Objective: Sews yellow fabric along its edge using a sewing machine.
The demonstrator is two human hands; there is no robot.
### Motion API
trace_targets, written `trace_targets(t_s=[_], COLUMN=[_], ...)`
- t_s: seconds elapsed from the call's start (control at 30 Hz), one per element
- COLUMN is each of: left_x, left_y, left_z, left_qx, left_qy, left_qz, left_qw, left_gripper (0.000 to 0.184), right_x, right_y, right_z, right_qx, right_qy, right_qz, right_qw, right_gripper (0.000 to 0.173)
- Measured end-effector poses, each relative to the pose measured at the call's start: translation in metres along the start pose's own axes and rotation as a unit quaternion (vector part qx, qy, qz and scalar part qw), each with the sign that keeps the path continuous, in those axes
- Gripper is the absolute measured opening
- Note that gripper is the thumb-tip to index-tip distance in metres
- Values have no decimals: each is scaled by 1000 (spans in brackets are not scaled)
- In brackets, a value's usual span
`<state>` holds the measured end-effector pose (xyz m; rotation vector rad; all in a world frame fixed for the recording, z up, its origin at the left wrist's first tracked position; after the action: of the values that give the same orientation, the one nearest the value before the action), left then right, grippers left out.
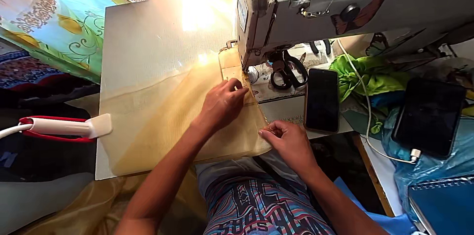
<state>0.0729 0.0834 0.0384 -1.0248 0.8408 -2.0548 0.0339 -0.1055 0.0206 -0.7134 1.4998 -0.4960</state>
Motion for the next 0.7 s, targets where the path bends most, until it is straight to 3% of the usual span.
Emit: trace_targets(t_s=[0.13, 0.2, 0.4, 0.7], left_x=[26, 27, 29, 29], left_y=[10, 17, 20, 25], left_z=[-34, -48, -61, -58], left_qx=[50, 57, 77, 33], left_qy=[-25, -15, 22, 71], left_qz=[-16, -12, 10, 64], left_qw=[998, 998, 997, 995], left_gripper=[28, 28, 29, 36], right_x=[-12, -12, -11, -17], right_y=[6, 10, 16, 17], right_z=[-20, -30, -43, -45], right_qx=[153, 177, 184, 174], right_qy=[-203, -249, -295, -321], right_qz=[-127, -163, -216, -273], right_qw=[959, 938, 912, 890], right_gripper=[22, 25, 26, 30])
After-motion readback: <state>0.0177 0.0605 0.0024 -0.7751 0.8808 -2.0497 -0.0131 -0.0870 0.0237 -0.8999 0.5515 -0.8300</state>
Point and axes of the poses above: each hand's wrist, its own z-axis towards the middle knuckle, its own y-axis out of the palm, x = y × z, the point moved 6 cm from there along z, towards the middle knuckle, and after that the axes turned 9 degrees about x, right-handed, at the moved point
